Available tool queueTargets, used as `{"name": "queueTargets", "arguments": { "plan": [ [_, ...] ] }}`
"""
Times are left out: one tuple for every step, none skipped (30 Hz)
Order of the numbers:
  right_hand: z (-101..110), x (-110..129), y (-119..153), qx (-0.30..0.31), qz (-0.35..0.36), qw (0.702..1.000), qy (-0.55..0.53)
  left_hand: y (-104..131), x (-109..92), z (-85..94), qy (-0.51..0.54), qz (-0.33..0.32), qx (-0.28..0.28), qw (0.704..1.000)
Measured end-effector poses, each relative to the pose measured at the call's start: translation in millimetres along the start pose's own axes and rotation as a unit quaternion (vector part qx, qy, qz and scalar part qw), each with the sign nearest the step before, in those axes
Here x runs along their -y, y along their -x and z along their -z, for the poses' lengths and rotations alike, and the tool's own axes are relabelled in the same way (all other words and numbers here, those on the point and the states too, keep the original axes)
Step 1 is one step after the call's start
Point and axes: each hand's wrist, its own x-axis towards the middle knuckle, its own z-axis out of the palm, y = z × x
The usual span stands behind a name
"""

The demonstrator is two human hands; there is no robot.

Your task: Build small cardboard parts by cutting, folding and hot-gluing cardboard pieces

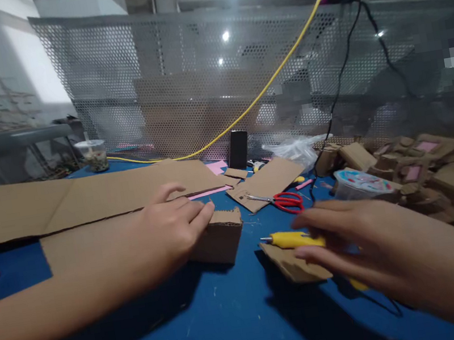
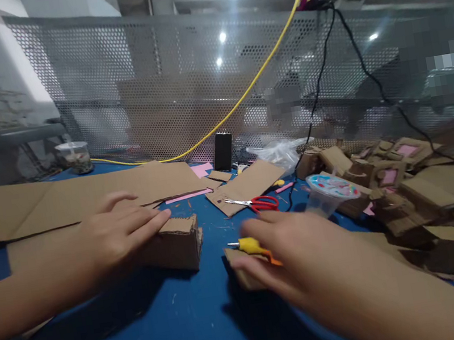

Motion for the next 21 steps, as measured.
{"name": "queueTargets", "arguments": {
  "plan": [
    [-1.4, 11.5, -13.7, -0.006, 0.072, 0.997, 0.017, 0.0, 0.0, -0.2, 0.004, 0.001, 0.003, 1.000],
    [-5.4, 21.6, -27.5, -0.024, 0.121, 0.992, 0.027, -0.3, -0.1, -0.1, 0.012, 0.004, 0.006, 1.000],
    [-11.5, 29.5, -40.4, -0.029, 0.155, 0.987, 0.032, -0.7, -0.4, 0.9, 0.024, 0.009, 0.011, 1.000],
    [-18.8, 35.1, -51.6, -0.024, 0.172, 0.984, 0.033, -1.0, -0.8, 3.0, 0.035, 0.017, 0.015, 0.999],
    [-26.2, 38.5, -60.4, -0.021, 0.183, 0.982, 0.039, -0.7, -1.2, 6.3, 0.038, 0.028, 0.014, 0.999],
    [-33.1, 40.2, -66.5, -0.029, 0.198, 0.978, 0.049, 0.6, -1.4, 10.7, 0.033, 0.041, 0.007, 0.999],
    [-38.8, 40.7, -69.9, -0.039, 0.212, 0.975, 0.057, 3.4, -1.1, 15.8, 0.020, 0.054, -0.006, 0.998],
    [-43.0, 40.5, -71.1, -0.050, 0.225, 0.971, 0.062, 8.1, -0.2, 20.9, 0.004, 0.074, -0.025, 0.997],
    [-45.6, 39.9, -70.6, -0.058, 0.235, 0.968, 0.061, 15.2, 1.4, 25.1, -0.002, 0.104, -0.049, 0.993],
    [-46.9, 39.2, -69.2, -0.062, 0.238, 0.968, 0.056, 24.7, 3.7, 27.5, 0.011, 0.149, -0.075, 0.986],
    [-47.0, 38.4, -67.6, -0.065, 0.234, 0.969, 0.048, 36.3, 6.2, 27.5, 0.041, 0.211, -0.097, 0.972],
    [-46.4, 37.6, -66.3, -0.066, 0.223, 0.972, 0.042, 49.3, 8.6, 24.6, 0.105, 0.291, -0.108, 0.945],
    [-45.4, 36.7, -65.7, -0.064, 0.210, 0.975, 0.036, 62.7, 10.4, 19.1, 0.189, 0.377, -0.106, 0.901],
    [-44.2, 35.9, -65.9, -0.061, 0.195, 0.978, 0.030, 75.2, 11.4, 11.3, 0.254, 0.428, -0.082, 0.864],
    [-43.1, 35.2, -66.9, -0.054, 0.182, 0.981, 0.023, 85.4, 11.3, 2.2, 0.314, 0.478, -0.051, 0.819],
    [-42.2, 34.7, -68.4, -0.045, 0.171, 0.984, 0.015, 92.3, 10.3, -7.1, 0.384, 0.506, -0.006, 0.772],
    [-41.5, 34.4, -70.0, -0.032, 0.163, 0.986, 0.005, 95.3, 8.4, -15.8, 0.449, 0.520, 0.025, 0.727],
    [-41.0, 34.3, -71.7, -0.024, 0.158, 0.987, -0.004, 94.1, 6.2, -23.2, 0.496, 0.527, 0.035, 0.690],
    [-40.7, 34.4, -73.0, -0.021, 0.156, 0.987, -0.009, 89.3, 3.8, -28.9, 0.525, 0.532, 0.039, 0.663],
    [-40.4, 34.3, -73.8, -0.020, 0.156, 0.987, -0.010, 81.8, 1.5, -32.8, 0.541, 0.528, 0.032, 0.653],
    [-40.0, 34.0, -74.2, -0.020, 0.156, 0.987, -0.010, 72.8, -0.4, -35.2, 0.564, 0.510, 0.037, 0.649]
  ]
}}
